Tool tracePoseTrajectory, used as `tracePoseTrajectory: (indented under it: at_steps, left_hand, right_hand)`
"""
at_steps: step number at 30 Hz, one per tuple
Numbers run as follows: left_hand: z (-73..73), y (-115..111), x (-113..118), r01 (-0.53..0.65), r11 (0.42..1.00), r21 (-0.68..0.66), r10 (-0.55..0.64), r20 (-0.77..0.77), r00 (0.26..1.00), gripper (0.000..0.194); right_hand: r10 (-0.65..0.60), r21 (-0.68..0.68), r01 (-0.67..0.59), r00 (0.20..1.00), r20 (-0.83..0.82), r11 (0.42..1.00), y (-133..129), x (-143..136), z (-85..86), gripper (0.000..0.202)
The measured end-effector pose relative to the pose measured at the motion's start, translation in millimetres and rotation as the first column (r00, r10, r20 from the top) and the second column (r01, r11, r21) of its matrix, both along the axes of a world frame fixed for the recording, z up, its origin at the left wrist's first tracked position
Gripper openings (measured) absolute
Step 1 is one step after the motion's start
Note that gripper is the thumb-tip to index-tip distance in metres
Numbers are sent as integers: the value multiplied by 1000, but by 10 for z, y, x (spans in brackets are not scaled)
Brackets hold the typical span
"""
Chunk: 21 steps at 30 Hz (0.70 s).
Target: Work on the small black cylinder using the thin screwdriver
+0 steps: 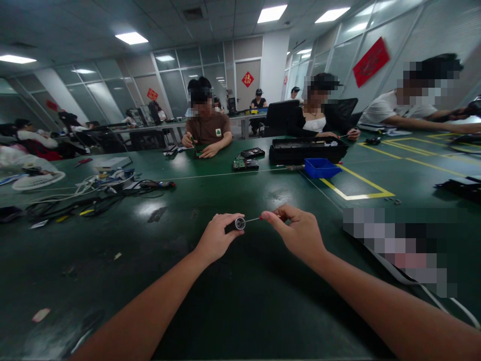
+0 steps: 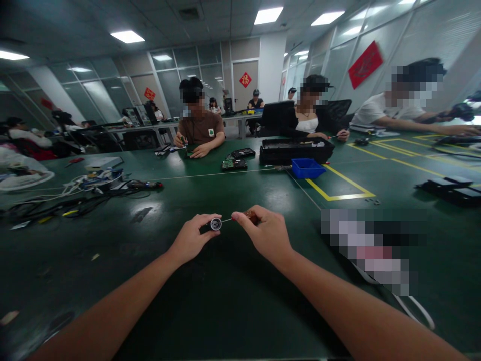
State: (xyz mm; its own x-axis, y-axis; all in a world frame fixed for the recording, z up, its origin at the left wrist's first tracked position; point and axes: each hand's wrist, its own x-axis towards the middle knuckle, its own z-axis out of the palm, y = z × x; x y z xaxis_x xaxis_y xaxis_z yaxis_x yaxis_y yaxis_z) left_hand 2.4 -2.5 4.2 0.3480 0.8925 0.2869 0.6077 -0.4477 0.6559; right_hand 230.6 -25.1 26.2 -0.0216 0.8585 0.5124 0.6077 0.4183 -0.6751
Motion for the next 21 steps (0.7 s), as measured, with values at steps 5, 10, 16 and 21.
tracePoseTrajectory:
  at_steps: [5, 10, 16, 21]
  left_hand:
    - [-43, 22, -10, 18, 999, 26, -19, 5, 1000, 39]
    - [-87, 57, -34, 6, 999, 37, -7, 27, 1000, 41]
    - [-80, 51, -35, -6, 999, 40, 5, 25, 1000, 41]
    - [-37, 12, 6, 16, 999, 30, -16, -10, 1000, 39]
  right_hand:
    - [108, 61, -110, 993, 45, 992, -17, -7, -5, 24]
    - [217, 58, -221, 974, 63, 974, -37, -16, 13, 16]
    - [276, 1, -277, 960, 49, 961, -33, -21, 15, 18]
    - [197, -35, -195, 977, 78, 980, -44, -33, 13, 24]
